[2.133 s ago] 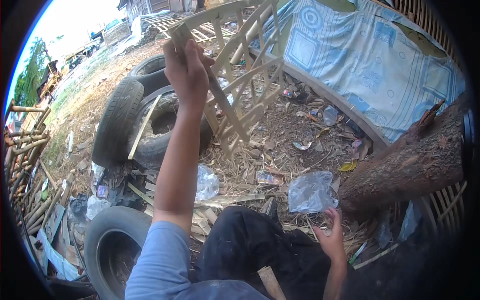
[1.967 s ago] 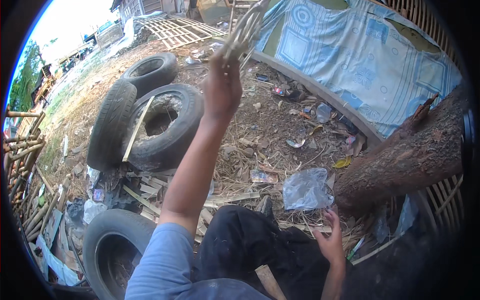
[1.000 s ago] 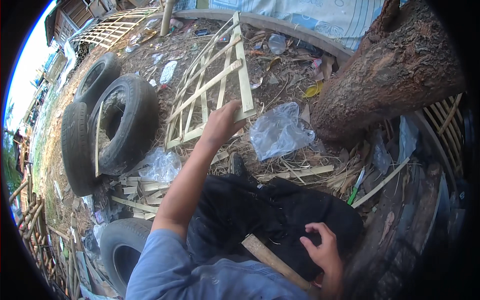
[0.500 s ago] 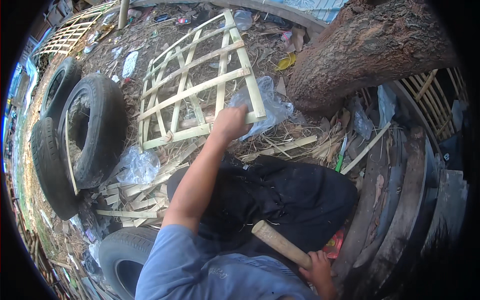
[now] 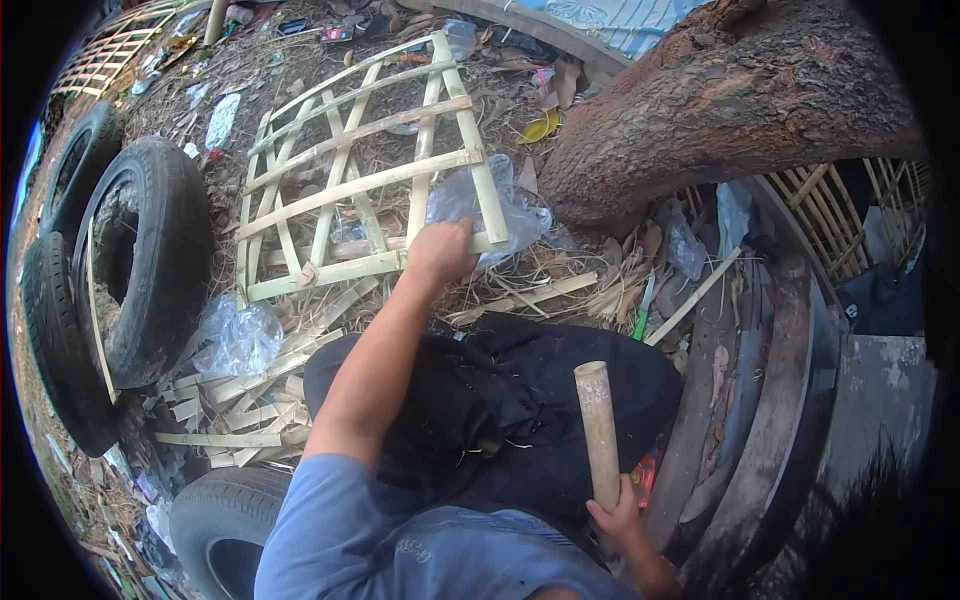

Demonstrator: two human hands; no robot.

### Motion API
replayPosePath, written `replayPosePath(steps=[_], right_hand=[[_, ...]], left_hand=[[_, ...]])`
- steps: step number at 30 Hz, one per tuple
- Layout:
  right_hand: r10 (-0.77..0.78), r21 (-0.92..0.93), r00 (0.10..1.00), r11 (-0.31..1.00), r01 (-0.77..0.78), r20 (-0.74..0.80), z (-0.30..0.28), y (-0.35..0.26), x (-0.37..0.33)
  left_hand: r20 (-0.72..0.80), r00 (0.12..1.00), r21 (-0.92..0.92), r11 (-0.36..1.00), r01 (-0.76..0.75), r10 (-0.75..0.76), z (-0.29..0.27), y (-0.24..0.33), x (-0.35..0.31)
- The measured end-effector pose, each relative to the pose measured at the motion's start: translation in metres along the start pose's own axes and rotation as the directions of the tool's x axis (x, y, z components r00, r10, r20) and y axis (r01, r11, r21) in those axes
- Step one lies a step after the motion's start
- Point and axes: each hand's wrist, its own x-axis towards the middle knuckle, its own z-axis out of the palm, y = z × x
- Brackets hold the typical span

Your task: The person constructs a bamboo grid by hand, positioning thin bamboo strips across a wooden frame and securing them by inserting other strips into slots.

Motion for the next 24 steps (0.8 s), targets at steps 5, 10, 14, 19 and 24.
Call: replayPosePath(steps=[5,10,14,19,24], right_hand=[[-0.014,-0.015,1.000,1.000,0.014,-0.004,0.006,-0.001,0.000],[-0.009,-0.021,1.000,1.000,0.009,-0.022,0.014,0.014,-0.003],[0.000,-0.028,0.999,1.000,-0.001,-0.036,0.013,0.015,-0.003],[-0.074,-0.029,0.994,0.997,0.072,-0.076,0.014,0.014,0.001],[-0.125,-0.128,0.992,0.984,0.126,0.014,-0.001,-0.012,0.005]], left_hand=[[-0.027,0.999,-0.028,0.999,0.020,-0.021,-0.010,0.002,-0.001],[-0.110,0.994,-0.079,0.997,-0.016,0.007,-0.030,0.018,-0.008],[-0.130,0.990,-0.140,0.989,0.041,-0.059,-0.042,0.028,-0.016],[-0.221,0.971,-0.164,0.985,0.056,-0.092,-0.057,0.026,-0.017],[-0.413,0.899,-0.274,0.961,0.029,-0.145,-0.110,0.020,-0.031]])
